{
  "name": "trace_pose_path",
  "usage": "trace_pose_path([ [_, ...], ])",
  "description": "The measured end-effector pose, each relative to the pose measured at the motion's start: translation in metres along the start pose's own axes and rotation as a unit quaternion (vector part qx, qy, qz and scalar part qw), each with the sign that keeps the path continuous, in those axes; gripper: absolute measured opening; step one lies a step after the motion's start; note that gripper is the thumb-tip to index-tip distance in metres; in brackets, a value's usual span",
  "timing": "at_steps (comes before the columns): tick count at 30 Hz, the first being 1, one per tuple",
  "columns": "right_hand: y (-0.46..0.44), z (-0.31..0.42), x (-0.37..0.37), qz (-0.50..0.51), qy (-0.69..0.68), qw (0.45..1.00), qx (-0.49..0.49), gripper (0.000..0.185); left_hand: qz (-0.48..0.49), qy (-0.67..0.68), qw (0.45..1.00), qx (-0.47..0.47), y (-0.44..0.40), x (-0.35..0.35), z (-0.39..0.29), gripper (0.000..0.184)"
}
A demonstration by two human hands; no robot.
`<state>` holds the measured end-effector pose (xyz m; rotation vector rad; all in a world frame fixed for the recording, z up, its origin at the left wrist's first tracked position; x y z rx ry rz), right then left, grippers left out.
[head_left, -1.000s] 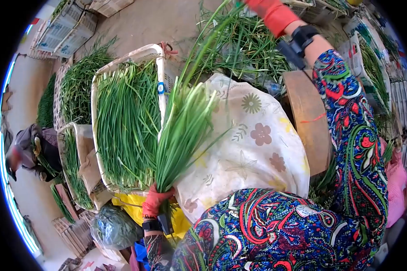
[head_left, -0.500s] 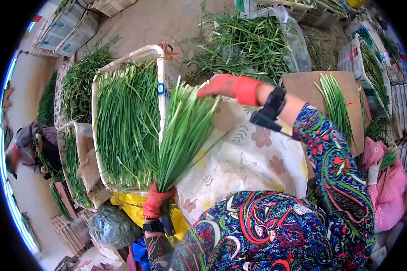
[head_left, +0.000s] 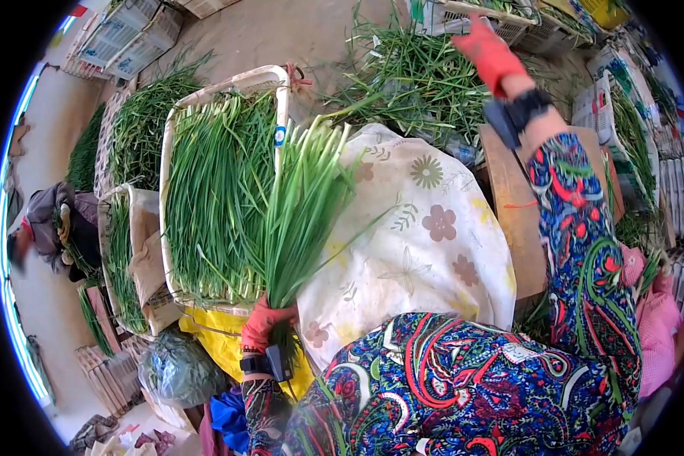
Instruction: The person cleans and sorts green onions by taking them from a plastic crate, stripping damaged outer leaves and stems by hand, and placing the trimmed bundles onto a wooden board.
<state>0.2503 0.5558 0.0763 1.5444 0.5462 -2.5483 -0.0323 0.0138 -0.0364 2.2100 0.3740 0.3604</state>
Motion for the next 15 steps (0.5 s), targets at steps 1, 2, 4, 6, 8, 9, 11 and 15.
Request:
trace_pose_path([
  [1,0.025,0.032,0.005,0.128,-0.045,0.988,-0.069,0.060,0.001,0.001,1.000,0.002,0.001,0.004,-0.002,0.033],
  [2,0.040,0.030,0.050,0.158,-0.133,0.971,-0.119,0.062,0.002,0.000,1.000,0.001,0.001,0.006,-0.002,0.033],
  [4,0.113,0.084,0.086,0.290,-0.174,0.915,-0.221,0.065,-0.008,-0.015,1.000,-0.004,-0.001,0.007,0.000,0.036],
  [6,0.169,0.127,0.090,0.310,-0.191,0.910,-0.199,0.080,-0.023,-0.043,0.999,-0.021,0.000,0.007,-0.001,0.037],
  [8,0.187,0.143,0.136,0.230,-0.178,0.931,-0.221,0.072,-0.013,-0.045,0.999,-0.012,-0.001,0.006,-0.004,0.039],
  [9,0.188,0.145,0.151,0.214,-0.200,0.931,-0.217,0.056,-0.018,-0.039,0.999,-0.003,0.000,0.008,-0.006,0.038],
  [11,0.178,0.152,0.160,0.202,-0.077,0.937,-0.274,0.031,-0.049,-0.043,0.998,-0.006,0.005,0.009,-0.010,0.036],
  [15,0.129,0.123,0.140,-0.086,0.101,0.888,-0.441,0.008,-0.030,-0.057,0.998,0.022,0.006,-0.001,-0.004,0.034],
])
Point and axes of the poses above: each hand's wrist, its own y-axis away from the middle knuckle, its own x-axis out of the palm, z = x × y, the point moved 5 cm from there along -y, towards the middle knuckle, and after that the axes turned 1 degree about -x, right-handed, at the moved point
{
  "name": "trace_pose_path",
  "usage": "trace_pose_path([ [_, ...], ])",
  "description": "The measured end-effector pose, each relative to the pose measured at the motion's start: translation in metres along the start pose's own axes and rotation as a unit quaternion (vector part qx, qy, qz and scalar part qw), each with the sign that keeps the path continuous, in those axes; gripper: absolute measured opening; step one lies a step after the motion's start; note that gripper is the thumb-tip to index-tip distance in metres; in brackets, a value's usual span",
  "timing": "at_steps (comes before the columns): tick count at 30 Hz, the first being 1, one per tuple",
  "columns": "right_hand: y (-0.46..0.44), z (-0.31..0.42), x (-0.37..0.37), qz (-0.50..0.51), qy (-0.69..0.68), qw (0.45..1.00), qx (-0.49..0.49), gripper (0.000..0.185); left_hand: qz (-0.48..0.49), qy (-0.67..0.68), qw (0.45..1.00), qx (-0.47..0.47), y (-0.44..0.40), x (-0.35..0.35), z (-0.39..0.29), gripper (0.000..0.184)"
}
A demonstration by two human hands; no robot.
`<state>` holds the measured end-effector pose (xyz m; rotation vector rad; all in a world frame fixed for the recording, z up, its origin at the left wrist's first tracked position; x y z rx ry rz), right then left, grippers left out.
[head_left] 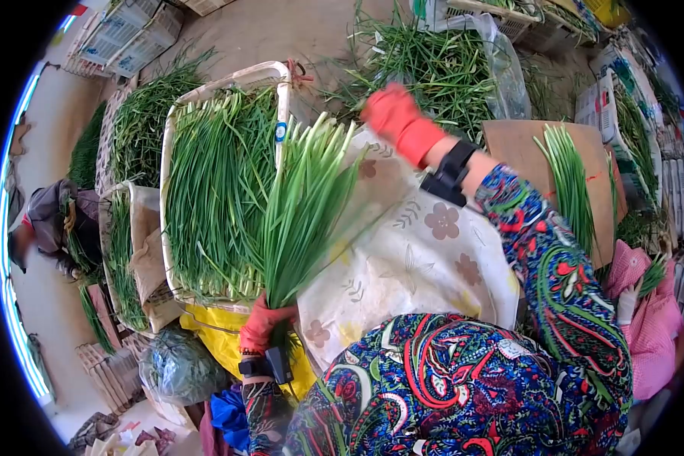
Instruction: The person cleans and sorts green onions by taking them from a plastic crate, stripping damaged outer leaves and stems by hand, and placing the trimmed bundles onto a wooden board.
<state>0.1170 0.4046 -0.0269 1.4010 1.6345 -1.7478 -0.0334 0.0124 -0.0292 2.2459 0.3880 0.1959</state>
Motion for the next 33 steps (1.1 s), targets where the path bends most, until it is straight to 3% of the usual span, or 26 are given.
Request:
trace_pose_path([
  [1,-0.006,-0.027,-0.012,0.062,0.040,0.997,0.002,0.008,-0.001,-0.001,1.000,0.008,-0.001,-0.001,0.001,0.034],
  [2,-0.007,-0.057,-0.019,0.058,0.097,0.993,0.017,0.011,-0.003,-0.002,1.000,0.016,-0.002,-0.002,0.003,0.033],
  [3,-0.006,-0.102,-0.008,0.177,0.126,0.965,0.147,0.013,-0.005,-0.003,1.000,0.023,-0.002,-0.002,0.005,0.033],
  [4,-0.011,-0.114,-0.052,0.092,0.012,0.961,0.261,0.024,-0.022,-0.013,1.000,0.016,-0.002,-0.001,0.004,0.034],
  [5,-0.001,-0.123,-0.049,0.081,-0.003,0.945,0.317,0.039,-0.024,0.004,0.999,0.024,-0.002,0.001,0.003,0.034],
  [7,-0.007,-0.088,-0.073,0.207,-0.323,0.900,0.206,0.045,-0.022,0.038,0.998,0.040,-0.004,0.004,0.003,0.035],
  [8,-0.006,-0.065,-0.087,0.262,-0.451,0.839,0.154,0.048,-0.017,0.031,0.998,0.043,-0.007,0.003,0.005,0.036],
  [11,-0.002,-0.003,-0.088,0.200,-0.545,0.814,-0.021,0.042,-0.006,0.014,0.999,0.052,-0.013,-0.001,0.009,0.039],
  [13,-0.001,0.017,-0.050,0.389,-0.571,0.667,0.280,0.031,-0.003,0.013,0.998,0.057,-0.010,0.000,0.005,0.040],
  [14,-0.005,0.017,-0.053,0.394,-0.502,0.708,0.302,0.026,-0.004,0.012,0.998,0.055,-0.009,-0.001,0.006,0.041],
  [17,-0.011,0.013,-0.039,0.407,-0.453,0.758,0.234,0.029,-0.011,0.016,0.998,0.052,-0.008,-0.001,0.009,0.044],
  [22,-0.028,-0.011,-0.071,0.355,-0.413,0.796,0.263,0.023,0.000,0.006,0.997,0.079,-0.018,0.008,-0.003,0.053],
  [25,-0.021,-0.026,-0.067,0.352,-0.405,0.786,0.308,0.024,0.016,0.044,0.996,0.078,-0.021,0.018,-0.014,0.055],
  [26,-0.022,-0.029,-0.070,0.318,-0.399,0.808,0.295,0.023,0.018,0.047,0.996,0.075,-0.023,0.016,-0.014,0.054],
  [28,-0.028,-0.047,-0.073,0.214,-0.388,0.879,0.177,0.022,0.022,0.030,0.997,0.069,-0.028,0.008,-0.013,0.050],
  [30,-0.026,-0.099,-0.077,0.102,-0.459,0.852,0.232,0.023,0.001,-0.002,0.998,0.061,-0.018,0.001,-0.015,0.046],
  [31,-0.019,-0.140,-0.078,0.041,-0.527,0.776,0.344,0.024,-0.011,-0.019,0.998,0.057,-0.013,-0.003,-0.015,0.045],
  [33,0.004,-0.198,-0.074,-0.052,-0.555,0.686,0.467,0.036,-0.018,-0.031,0.998,0.053,-0.012,-0.010,-0.005,0.041],
])
Point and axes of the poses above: each hand's wrist, its own y-axis away from the middle knuckle, its own x-axis out of the palm, z = x × y, the point moved 5 cm from there along -y, towards the middle knuckle, and after that the axes turned 1 degree about -x, right-handed, at the moved point
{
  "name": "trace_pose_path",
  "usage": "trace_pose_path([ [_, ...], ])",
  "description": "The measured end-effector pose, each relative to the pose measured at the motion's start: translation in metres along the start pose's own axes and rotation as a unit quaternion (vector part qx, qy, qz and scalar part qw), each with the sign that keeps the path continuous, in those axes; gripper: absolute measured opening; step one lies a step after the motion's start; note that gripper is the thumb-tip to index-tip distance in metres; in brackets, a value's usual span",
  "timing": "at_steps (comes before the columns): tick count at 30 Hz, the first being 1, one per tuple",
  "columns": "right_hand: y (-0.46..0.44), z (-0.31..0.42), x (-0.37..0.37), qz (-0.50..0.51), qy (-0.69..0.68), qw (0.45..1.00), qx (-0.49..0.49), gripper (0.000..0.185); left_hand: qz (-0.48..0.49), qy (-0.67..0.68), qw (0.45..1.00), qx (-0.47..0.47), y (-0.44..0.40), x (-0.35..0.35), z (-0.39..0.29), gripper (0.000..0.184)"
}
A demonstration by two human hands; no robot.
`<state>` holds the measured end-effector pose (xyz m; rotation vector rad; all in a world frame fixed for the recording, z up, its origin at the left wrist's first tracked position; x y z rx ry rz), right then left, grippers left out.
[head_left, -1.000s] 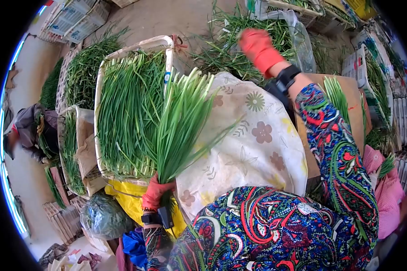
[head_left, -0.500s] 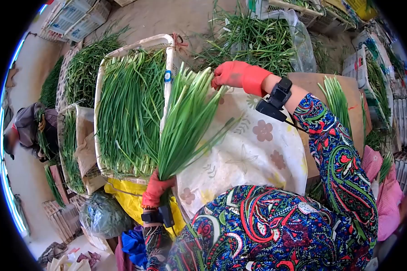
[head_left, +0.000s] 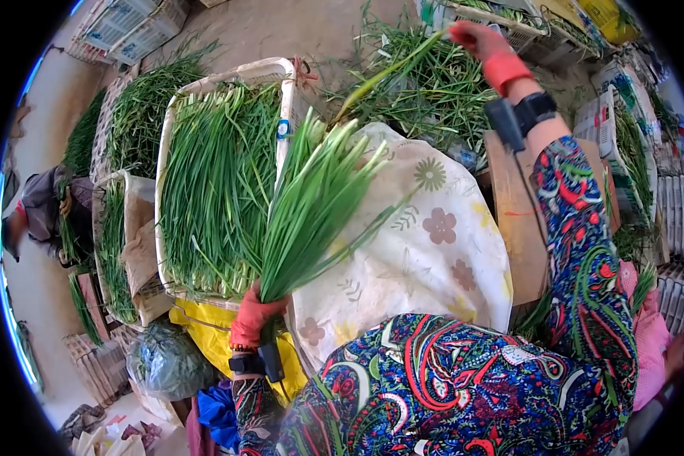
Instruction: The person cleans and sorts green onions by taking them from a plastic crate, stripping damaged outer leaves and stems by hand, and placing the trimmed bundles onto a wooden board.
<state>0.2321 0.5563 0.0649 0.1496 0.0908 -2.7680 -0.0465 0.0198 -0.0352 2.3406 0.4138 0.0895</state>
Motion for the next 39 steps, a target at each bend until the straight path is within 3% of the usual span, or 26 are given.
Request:
trace_pose_path([
  [3,-0.010,-0.033,-0.016,0.028,0.345,0.935,0.074,0.067,-0.011,0.004,1.000,0.018,-0.004,-0.003,0.005,0.046],
  [4,0.021,-0.018,0.014,0.057,0.250,0.965,0.054,0.066,-0.009,0.002,0.999,0.032,-0.008,-0.004,0.008,0.049],
  [5,0.047,-0.003,0.051,0.205,0.150,0.963,0.093,0.061,-0.006,0.000,0.999,0.042,-0.011,-0.005,0.012,0.052],
  [7,0.074,-0.038,0.104,0.319,0.088,0.921,0.204,0.043,-0.007,-0.004,0.998,0.061,-0.013,-0.004,0.013,0.062],
  [8,0.103,-0.003,0.120,0.358,0.160,0.902,0.182,0.043,-0.012,-0.006,0.998,0.058,-0.013,-0.004,0.013,0.062],
  [9,0.116,-0.001,0.134,0.391,0.114,0.890,0.205,0.043,-0.017,-0.008,0.998,0.055,-0.012,-0.005,0.013,0.062],
  [10,0.119,-0.010,0.150,0.446,0.062,0.882,0.136,0.035,-0.022,-0.009,0.998,0.054,-0.012,-0.005,0.012,0.061],
  [12,0.110,-0.022,0.157,0.415,0.188,0.884,0.107,0.026,-0.022,-0.008,0.997,0.068,-0.009,-0.004,0.009,0.062],
  [18,0.100,-0.013,0.158,0.324,0.223,0.916,0.078,0.022,-0.019,0.008,0.997,0.076,-0.010,0.002,0.011,0.063],
  [19,0.097,-0.003,0.153,0.296,0.286,0.910,0.041,0.020,-0.002,0.019,0.998,0.056,-0.009,0.004,0.009,0.063],
  [22,0.074,0.008,0.129,0.262,0.238,0.935,0.025,0.018,-0.002,0.022,0.999,0.032,-0.007,0.007,0.003,0.063],
  [24,0.045,0.024,0.090,0.204,0.147,0.964,-0.085,0.017,0.017,0.024,0.999,0.026,-0.010,0.005,0.004,0.061],
  [26,0.024,0.057,0.024,0.014,0.294,0.928,-0.229,0.025,0.023,0.027,0.999,0.018,-0.010,0.005,0.006,0.058],
  [28,-0.007,0.011,-0.060,-0.151,0.385,0.871,-0.265,0.030,0.019,0.023,1.000,0.009,-0.010,0.005,0.007,0.055],
  [30,-0.037,-0.029,-0.068,-0.044,0.352,0.926,-0.130,0.040,0.013,0.034,0.999,0.015,-0.010,0.006,0.005,0.052],
  [31,-0.012,-0.034,-0.039,-0.088,0.396,0.901,-0.153,0.049,0.012,0.041,0.999,0.017,-0.010,0.009,0.005,0.051],
  [32,0.039,-0.001,0.021,0.114,0.306,0.945,-0.029,0.043,0.013,0.044,0.999,0.017,-0.011,0.012,0.005,0.050],
  [34,0.112,0.004,0.078,0.401,0.287,0.849,-0.190,0.035,0.012,0.045,0.999,0.014,-0.011,0.014,0.003,0.048],
  [35,0.133,-0.004,0.097,0.425,0.198,0.874,-0.125,0.034,0.011,0.051,0.998,0.018,-0.011,0.017,0.002,0.048],
  [36,0.151,0.002,0.112,0.452,0.159,0.868,-0.130,0.032,0.009,0.056,0.998,0.024,-0.010,0.017,-0.001,0.048],
  [37,0.156,-0.005,0.131,0.454,0.114,0.883,-0.018,0.028,0.012,0.054,0.998,0.020,-0.011,0.015,0.000,0.047],
  [38,0.152,-0.024,0.141,0.395,0.168,0.900,0.078,0.025,0.014,0.054,0.998,0.016,-0.012,0.012,0.005,0.047],
  [39,0.150,-0.041,0.148,0.397,0.125,0.909,0.032,0.024,0.014,0.055,0.998,0.011,-0.011,0.008,0.009,0.047],
])
Point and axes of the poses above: each hand's wrist, its own y-axis away from the middle knuckle, its own x-axis out of the palm, z = x × y, the point moved 5 cm from there along -y, towards the middle knuckle, and after that the axes turned 1 degree about -x, right-handed, at the moved point
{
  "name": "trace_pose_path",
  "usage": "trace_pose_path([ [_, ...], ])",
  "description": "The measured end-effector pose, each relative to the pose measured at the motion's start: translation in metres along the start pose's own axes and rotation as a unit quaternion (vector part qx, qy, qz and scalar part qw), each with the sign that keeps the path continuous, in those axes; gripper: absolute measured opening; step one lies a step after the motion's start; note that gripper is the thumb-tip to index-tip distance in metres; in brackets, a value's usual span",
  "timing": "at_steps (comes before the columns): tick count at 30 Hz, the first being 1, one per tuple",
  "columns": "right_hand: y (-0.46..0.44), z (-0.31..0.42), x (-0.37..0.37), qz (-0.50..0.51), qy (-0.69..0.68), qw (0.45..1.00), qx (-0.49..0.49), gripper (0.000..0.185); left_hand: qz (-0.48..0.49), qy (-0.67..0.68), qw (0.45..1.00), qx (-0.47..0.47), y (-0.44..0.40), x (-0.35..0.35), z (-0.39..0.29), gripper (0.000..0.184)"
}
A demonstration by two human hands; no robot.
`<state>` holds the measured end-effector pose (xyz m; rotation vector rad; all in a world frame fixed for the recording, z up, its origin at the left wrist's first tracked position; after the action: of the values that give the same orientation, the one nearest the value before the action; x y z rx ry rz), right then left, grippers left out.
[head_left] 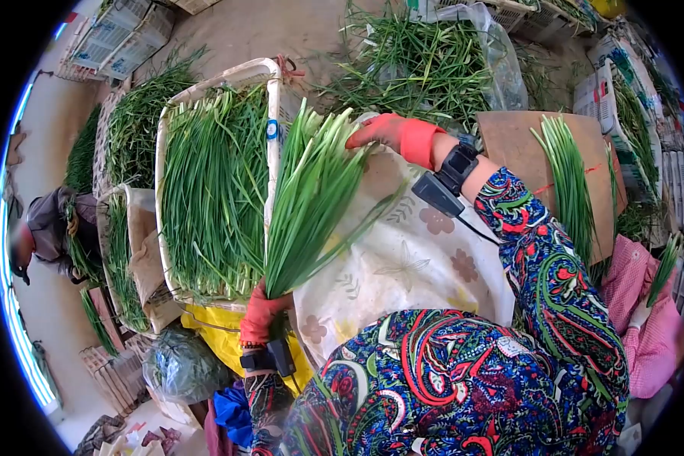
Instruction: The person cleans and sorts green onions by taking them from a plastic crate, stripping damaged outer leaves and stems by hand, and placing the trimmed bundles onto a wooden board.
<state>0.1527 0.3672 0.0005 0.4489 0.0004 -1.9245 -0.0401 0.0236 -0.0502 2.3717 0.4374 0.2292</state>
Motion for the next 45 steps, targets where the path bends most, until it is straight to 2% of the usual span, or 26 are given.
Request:
trace_pose_path([
  [1,-0.008,-0.003,0.003,-0.005,-0.021,0.998,-0.060,0.023,-0.004,-0.011,1.000,-0.002,0.001,-0.003,0.001,0.048],
  [4,-0.018,-0.016,0.005,-0.012,-0.141,0.989,0.038,0.032,-0.011,-0.015,1.000,0.000,0.004,-0.001,-0.002,0.047],
  [8,-0.018,0.005,-0.010,-0.066,-0.140,0.986,0.062,0.027,-0.038,-0.023,0.999,-0.030,0.000,0.000,0.002,0.045],
  [11,-0.017,0.017,-0.033,-0.138,-0.062,0.986,0.075,0.024,-0.025,0.019,0.999,-0.027,-0.002,0.009,-0.006,0.046],
  [12,-0.025,0.001,-0.045,-0.146,-0.018,0.987,-0.057,0.024,-0.027,0.010,0.999,-0.027,-0.003,0.009,-0.007,0.045],
  [13,-0.018,0.003,-0.060,-0.216,-0.100,0.971,0.003,0.023,-0.030,0.002,0.999,-0.027,-0.003,0.009,-0.008,0.045],
  [14,-0.017,-0.011,-0.081,-0.249,-0.181,0.949,-0.061,0.024,-0.032,-0.006,0.999,-0.027,-0.003,0.009,-0.008,0.045],
  [15,-0.012,-0.025,-0.114,-0.304,-0.100,0.947,-0.026,0.021,-0.027,-0.009,0.999,-0.025,-0.003,0.008,-0.009,0.044],
  [16,0.003,-0.022,-0.141,-0.382,-0.137,0.912,-0.060,0.017,-0.022,-0.012,0.999,-0.023,-0.002,0.007,-0.010,0.044],
  [17,0.023,-0.020,-0.170,-0.476,0.075,0.876,-0.030,0.014,-0.017,-0.015,1.000,-0.021,-0.002,0.006,-0.010,0.044],
  [20,0.056,-0.167,-0.315,-0.552,0.296,0.779,-0.036,0.017,0.000,-0.009,1.000,-0.024,-0.003,0.000,-0.005,0.045],
  [22,0.050,-0.146,-0.282,-0.435,-0.001,0.900,0.030,0.021,-0.005,-0.002,1.000,-0.025,-0.003,0.002,-0.007,0.046],
  [24,0.025,-0.100,-0.202,-0.302,-0.192,0.930,0.082,0.024,-0.003,0.001,1.000,-0.030,-0.004,0.003,-0.008,0.046],
  [25,0.003,-0.076,-0.155,-0.244,-0.233,0.936,0.102,0.027,0.000,-0.001,1.000,-0.029,-0.006,0.004,-0.009,0.046],
  [27,-0.018,-0.043,-0.077,-0.082,-0.216,0.963,0.136,0.030,0.006,-0.008,0.999,-0.031,-0.006,0.004,-0.010,0.046],
  [31,-0.047,-0.004,-0.014,0.135,0.022,0.987,0.083,0.033,0.007,0.007,1.000,-0.018,-0.006,0.006,-0.015,0.045],
  [32,-0.042,-0.001,-0.016,0.084,0.095,0.982,0.138,0.036,0.005,0.003,1.000,-0.014,-0.007,0.004,-0.013,0.044],
  [33,-0.041,-0.003,-0.012,0.079,0.024,0.983,0.166,0.035,0.003,0.000,1.000,-0.009,-0.006,0.003,-0.012,0.043],
  [35,-0.053,-0.019,-0.009,0.066,0.107,0.988,0.089,0.030,0.000,-0.004,1.000,-0.016,-0.003,0.003,-0.014,0.043],
  [38,-0.056,-0.002,-0.021,-0.052,0.298,0.949,0.084,0.024,-0.006,-0.013,1.000,-0.026,-0.001,0.005,-0.016,0.041],
  [39,-0.050,0.014,-0.038,-0.087,0.241,0.966,0.046,0.025,0.001,-0.007,1.000,-0.027,-0.001,0.005,-0.015,0.040],
  [40,-0.043,0.016,-0.060,-0.099,0.039,0.993,-0.043,0.023,0.007,-0.002,1.000,-0.029,0.000,0.003,-0.014,0.039],
  [41,-0.039,0.007,-0.090,-0.176,-0.002,0.984,0.032,0.020,0.012,0.002,0.999,-0.030,0.001,0.002,-0.014,0.037],
  [43,-0.020,0.005,-0.149,-0.243,-0.131,0.961,0.015,0.025,0.007,-0.003,0.999,-0.032,0.002,-0.003,-0.008,0.035],
  [44,-0.020,-0.015,-0.188,-0.222,-0.147,0.962,-0.060,0.037,0.003,-0.003,0.999,-0.032,0.003,-0.005,-0.005,0.035],
  [45,-0.013,-0.065,-0.240,-0.284,-0.224,0.932,-0.011,0.034,-0.008,-0.013,0.999,-0.037,0.002,-0.006,-0.002,0.035],
])
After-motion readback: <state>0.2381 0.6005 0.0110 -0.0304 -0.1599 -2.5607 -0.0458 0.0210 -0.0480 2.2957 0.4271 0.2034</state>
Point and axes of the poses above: each hand's wrist, its own y-axis away from the middle knuckle, its own x-axis out of the palm, z = x × y, the point moved 5 cm from there along -y, towards the middle knuckle, and after that the axes turned 1 degree about -x, right-handed, at the moved point
